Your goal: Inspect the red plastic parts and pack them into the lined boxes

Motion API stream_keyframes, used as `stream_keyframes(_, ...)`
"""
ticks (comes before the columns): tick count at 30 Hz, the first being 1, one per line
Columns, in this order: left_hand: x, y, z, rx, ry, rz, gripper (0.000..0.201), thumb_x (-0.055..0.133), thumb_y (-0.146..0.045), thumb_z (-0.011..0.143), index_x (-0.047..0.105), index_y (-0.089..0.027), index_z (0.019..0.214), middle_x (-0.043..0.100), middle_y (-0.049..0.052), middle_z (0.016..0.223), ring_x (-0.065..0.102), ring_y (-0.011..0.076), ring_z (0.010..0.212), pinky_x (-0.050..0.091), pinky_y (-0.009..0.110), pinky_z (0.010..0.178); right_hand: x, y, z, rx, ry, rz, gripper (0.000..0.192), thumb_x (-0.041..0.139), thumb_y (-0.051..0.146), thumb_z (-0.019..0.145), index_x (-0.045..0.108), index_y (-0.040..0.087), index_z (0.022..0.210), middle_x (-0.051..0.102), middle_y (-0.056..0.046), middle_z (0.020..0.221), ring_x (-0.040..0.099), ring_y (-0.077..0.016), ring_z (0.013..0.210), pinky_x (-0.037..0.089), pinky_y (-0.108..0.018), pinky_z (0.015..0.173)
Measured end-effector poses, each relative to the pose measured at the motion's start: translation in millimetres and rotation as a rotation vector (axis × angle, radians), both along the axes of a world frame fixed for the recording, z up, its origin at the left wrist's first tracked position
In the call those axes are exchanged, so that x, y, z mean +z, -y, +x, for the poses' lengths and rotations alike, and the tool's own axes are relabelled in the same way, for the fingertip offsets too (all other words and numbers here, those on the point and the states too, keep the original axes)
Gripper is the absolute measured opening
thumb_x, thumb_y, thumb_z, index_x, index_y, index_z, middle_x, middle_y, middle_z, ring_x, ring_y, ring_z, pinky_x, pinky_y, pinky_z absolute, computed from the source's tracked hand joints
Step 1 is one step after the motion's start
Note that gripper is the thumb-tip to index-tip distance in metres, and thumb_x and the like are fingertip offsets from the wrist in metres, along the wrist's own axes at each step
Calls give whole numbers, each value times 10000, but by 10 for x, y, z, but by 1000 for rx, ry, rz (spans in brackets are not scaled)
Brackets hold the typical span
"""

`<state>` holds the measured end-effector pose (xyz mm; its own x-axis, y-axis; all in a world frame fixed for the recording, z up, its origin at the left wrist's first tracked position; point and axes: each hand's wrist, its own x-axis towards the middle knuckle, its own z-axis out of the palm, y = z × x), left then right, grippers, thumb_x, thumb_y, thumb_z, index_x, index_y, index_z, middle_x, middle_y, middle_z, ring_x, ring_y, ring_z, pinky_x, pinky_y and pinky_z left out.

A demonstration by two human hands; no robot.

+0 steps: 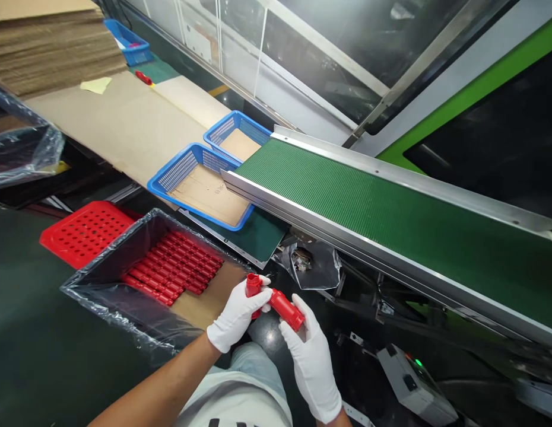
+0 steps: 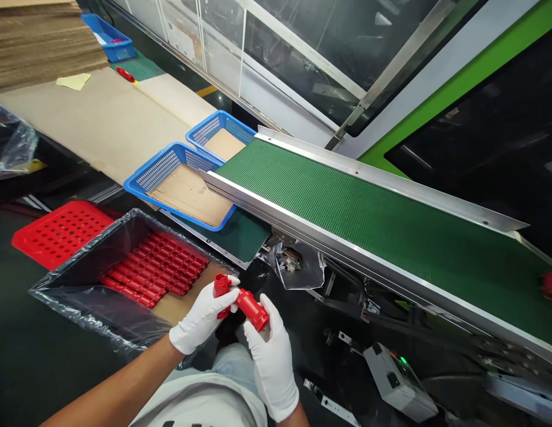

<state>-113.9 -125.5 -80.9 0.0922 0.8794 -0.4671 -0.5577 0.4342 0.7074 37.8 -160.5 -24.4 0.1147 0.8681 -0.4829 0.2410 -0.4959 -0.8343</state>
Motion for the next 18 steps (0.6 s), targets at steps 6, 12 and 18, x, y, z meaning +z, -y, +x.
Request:
stream_keyframes(6,11,67,-6,32,-3,-55,632,793,-540,628,527,-114,1013,549,-21,615,499,110,542,394,246,578,-12,-4,-49,-30,-59,-37,747,761,511,688,531,203,1329,545,-99,1412,573,-237,1256,512,-395,1105)
stream_keyframes(12,21,57,-51,38,-61,-81,660,802,-558,577,551,-115,998,548,-22,609,499,113,539,407,239,564,-41,-29,-104,-81,-159,-83,824,739,599,664,509,176,1332,589,-125,1345,673,-186,1009,597,-334,925)
stream_keyframes(18,-16,88,-197,5,-333,-141,776,852,-632,402,620,-144,959,677,47,829,597,188,692,507,278,635,-50,-32,-50,204,-165,-109,589,626,469,739,588,164,1242,697,-84,1065,669,-146,797,564,-292,782)
